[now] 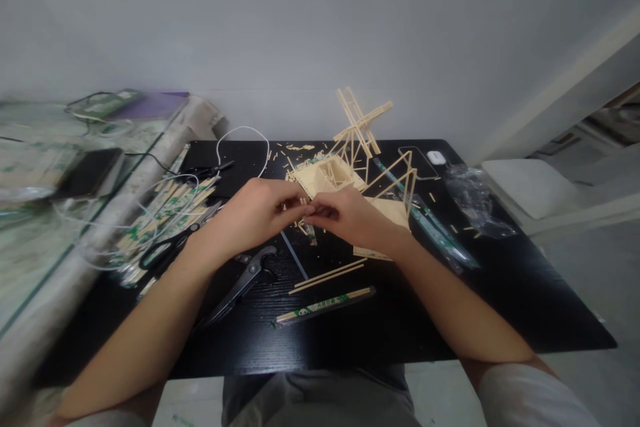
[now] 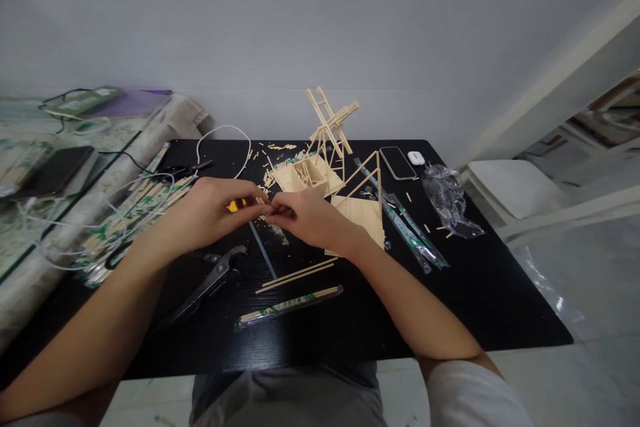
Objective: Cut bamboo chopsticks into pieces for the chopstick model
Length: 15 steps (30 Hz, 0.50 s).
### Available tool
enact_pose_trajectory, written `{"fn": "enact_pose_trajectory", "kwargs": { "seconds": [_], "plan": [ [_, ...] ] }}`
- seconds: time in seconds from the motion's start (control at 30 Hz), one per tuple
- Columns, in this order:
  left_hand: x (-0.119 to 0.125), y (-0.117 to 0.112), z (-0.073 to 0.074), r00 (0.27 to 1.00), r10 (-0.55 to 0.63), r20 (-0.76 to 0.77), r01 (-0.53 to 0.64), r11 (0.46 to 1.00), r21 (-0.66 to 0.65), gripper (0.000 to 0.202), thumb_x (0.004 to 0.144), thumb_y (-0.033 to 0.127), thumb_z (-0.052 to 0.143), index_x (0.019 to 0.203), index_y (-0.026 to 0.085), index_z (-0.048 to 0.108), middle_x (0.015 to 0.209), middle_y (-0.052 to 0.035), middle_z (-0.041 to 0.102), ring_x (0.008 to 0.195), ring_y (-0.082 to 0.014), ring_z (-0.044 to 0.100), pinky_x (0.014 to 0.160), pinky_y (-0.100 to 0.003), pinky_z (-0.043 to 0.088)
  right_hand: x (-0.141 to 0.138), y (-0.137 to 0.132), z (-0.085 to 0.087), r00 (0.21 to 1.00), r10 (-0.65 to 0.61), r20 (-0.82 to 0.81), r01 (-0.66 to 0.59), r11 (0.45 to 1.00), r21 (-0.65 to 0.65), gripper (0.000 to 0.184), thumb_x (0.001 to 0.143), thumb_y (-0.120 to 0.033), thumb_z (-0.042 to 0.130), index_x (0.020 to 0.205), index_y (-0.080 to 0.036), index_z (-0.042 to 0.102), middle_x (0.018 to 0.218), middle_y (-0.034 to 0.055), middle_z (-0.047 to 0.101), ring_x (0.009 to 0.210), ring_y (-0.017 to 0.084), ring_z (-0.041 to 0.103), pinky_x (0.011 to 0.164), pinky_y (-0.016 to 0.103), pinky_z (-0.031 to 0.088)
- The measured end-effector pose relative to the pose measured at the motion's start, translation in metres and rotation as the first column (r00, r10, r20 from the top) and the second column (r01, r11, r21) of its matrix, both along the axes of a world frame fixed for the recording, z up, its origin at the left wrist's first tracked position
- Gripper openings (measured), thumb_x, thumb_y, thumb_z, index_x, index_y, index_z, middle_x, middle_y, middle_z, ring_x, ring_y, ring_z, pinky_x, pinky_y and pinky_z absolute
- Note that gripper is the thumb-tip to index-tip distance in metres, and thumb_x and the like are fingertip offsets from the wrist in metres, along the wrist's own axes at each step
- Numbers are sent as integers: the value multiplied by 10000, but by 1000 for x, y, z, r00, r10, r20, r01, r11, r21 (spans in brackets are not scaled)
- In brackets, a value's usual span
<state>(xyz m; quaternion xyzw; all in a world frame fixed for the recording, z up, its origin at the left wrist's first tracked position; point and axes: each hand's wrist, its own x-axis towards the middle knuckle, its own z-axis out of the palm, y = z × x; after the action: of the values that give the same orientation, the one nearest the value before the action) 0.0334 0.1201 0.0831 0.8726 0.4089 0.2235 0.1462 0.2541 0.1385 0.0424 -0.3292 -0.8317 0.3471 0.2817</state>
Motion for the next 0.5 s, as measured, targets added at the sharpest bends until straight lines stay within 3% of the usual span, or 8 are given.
{"fn": "enact_pose_trajectory", "kwargs": {
  "seconds": [0.13,0.27,0.4,0.5],
  "plan": [
    [-1,1,0,1000,-24,15,23,999,32,265,1003,410,629,892,201,747,788,1,748,672,-124,649,646,-251,437,0,0,-2,1000,19,20,-19,1000,12,110,956,-252,732,890,-174,691,796,11,755,763,150,712,733,277,527],
    [-3,-3,5,998,-7,65,2,997,73,280,1012,419,620,891,207,756,801,9,748,693,-113,644,655,-256,456,-2,1,-6,999,52,14,-51,996,-74,81,933,-163,725,988,-180,668,869,27,770,841,166,745,800,302,569],
    [-10,-9,13,942,138,306,-194,968,161,206,974,396,691,895,222,767,830,40,760,738,-101,655,670,-271,491,2,6,-6,999,41,7,-40,995,-95,66,923,-149,725,960,-187,686,885,21,770,841,159,736,810,301,566],
    [-22,-4,17,779,229,584,-418,884,210,214,980,421,684,935,219,739,778,71,700,667,-70,595,626,-292,471,12,12,0,997,-3,74,7,999,-51,28,918,-169,724,918,-189,704,863,10,764,801,154,710,774,296,531]
  ]
}}
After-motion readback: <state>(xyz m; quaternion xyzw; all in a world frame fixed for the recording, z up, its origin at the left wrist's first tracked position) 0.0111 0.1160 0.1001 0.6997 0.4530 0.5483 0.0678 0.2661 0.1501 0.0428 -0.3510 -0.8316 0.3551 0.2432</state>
